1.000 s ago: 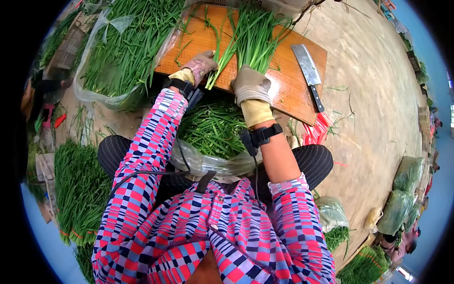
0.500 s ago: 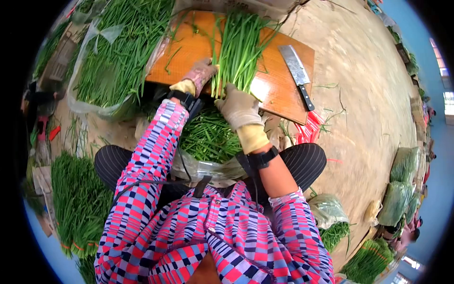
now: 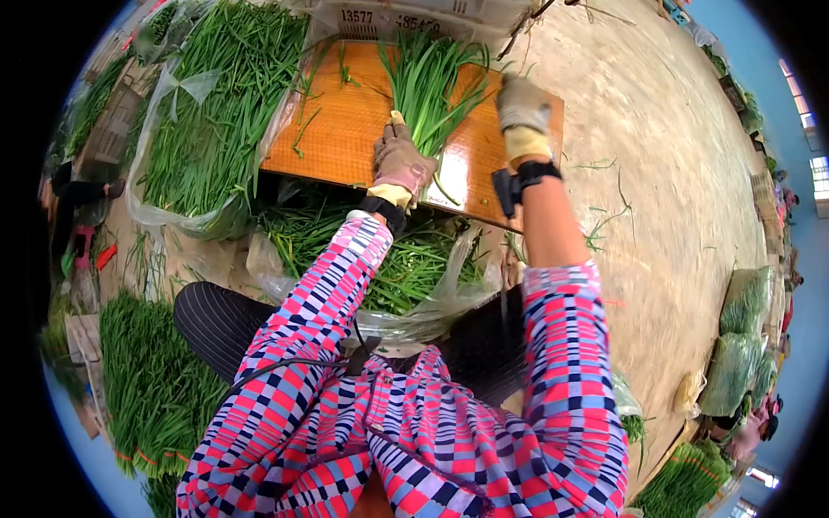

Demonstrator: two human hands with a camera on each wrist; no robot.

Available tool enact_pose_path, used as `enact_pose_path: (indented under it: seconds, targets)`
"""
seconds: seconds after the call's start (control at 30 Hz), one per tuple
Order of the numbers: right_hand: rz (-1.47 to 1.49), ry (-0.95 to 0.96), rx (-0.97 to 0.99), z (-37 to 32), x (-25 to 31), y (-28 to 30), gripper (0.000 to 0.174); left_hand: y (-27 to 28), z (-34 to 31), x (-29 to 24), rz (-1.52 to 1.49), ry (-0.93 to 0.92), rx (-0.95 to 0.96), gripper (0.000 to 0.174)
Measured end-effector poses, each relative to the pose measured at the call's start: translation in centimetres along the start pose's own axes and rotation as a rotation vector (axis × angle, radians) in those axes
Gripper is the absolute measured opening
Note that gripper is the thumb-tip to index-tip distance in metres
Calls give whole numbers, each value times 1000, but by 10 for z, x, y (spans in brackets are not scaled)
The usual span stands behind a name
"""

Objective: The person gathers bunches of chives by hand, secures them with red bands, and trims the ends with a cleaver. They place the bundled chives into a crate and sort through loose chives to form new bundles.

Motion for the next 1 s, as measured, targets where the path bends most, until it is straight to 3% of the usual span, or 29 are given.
enact_pose_path:
  seconds: [0.07, 0.13, 0.2, 0.23, 0.27, 0.3, 0.33, 0.37, 0.43, 0.47, 0.5, 0.57, 0.63, 0.67, 0.7, 0.77, 0.83, 0.97, 1.0]
  targets:
    - [-3, 66, -234, -2, 2, 45, 38, -12, -2, -4, 1, -81, 10, 95]
    - [143, 149, -307, -13, 10, 61, 53, -13, 5, 5, 75, -65, -40, 84]
    - [173, -135, -70, -32, 17, 44, 60, -5, -3, -1, 111, -16, 2, 71]
    - [329, -261, 242, -58, 39, 45, 63, 7, -9, -11, 83, -18, 62, 66]
    - [449, -202, 276, -54, 13, -17, 68, 7, -12, -17, 23, -57, 24, 69]
    - [316, -143, 125, -79, 36, -15, 76, 2, -15, -23, -35, -105, -4, 72]
    - [436, -272, 260, -95, 61, -15, 83, -13, -12, -27, -33, -124, 51, 73]
    - [614, -178, 196, -95, 64, -24, 87, -24, -9, -27, -30, -148, 113, 74]
    - [515, -335, 227, -92, 79, -18, 90, -23, -4, -31, -46, -331, 271, 82]
    - [418, -323, 186, -91, 83, -16, 92, 36, -17, -26, -81, -392, 451, 86]
    - [318, -317, 144, -94, 85, -14, 95, 59, -9, -6, -156, -495, 459, 84]
    - [236, -303, 151, -99, 94, -13, 97, 127, 28, 37, 71, -439, 265, 66]
    - [203, -293, 156, -100, 98, -8, 95, 184, 75, 110, 160, -365, -62, 48]
    - [255, -299, 182, -100, 100, -1, 92, 221, 84, 136, 122, -204, -68, 52]
    - [242, -300, 134, -96, 91, -6, 92, 239, 93, 173, 220, -328, -346, 60]
    - [216, -298, 37, -81, 52, -25, 92, 256, 124, 250, 442, -247, -334, 77]
    - [145, -372, 15, -78, 20, -22, 91, 290, 101, 265, 570, -81, -220, 94]
    - [183, -459, 91, -84, 15, 7, 92, 318, 120, 380, 480, 302, -366, 114]
    - [171, -474, 124, -85, 18, 8, 93, 328, 120, 391, 466, 329, -313, 117]
Point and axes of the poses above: each hand's wrist, its own z-axis towards the middle knuckle, its own y-axis out of the back of the hand, x = y × z, the point moved 5 cm from there along z, towards the middle knuckle, and after that the axes turned 7 degrees about -y, right-handed, at the moved point
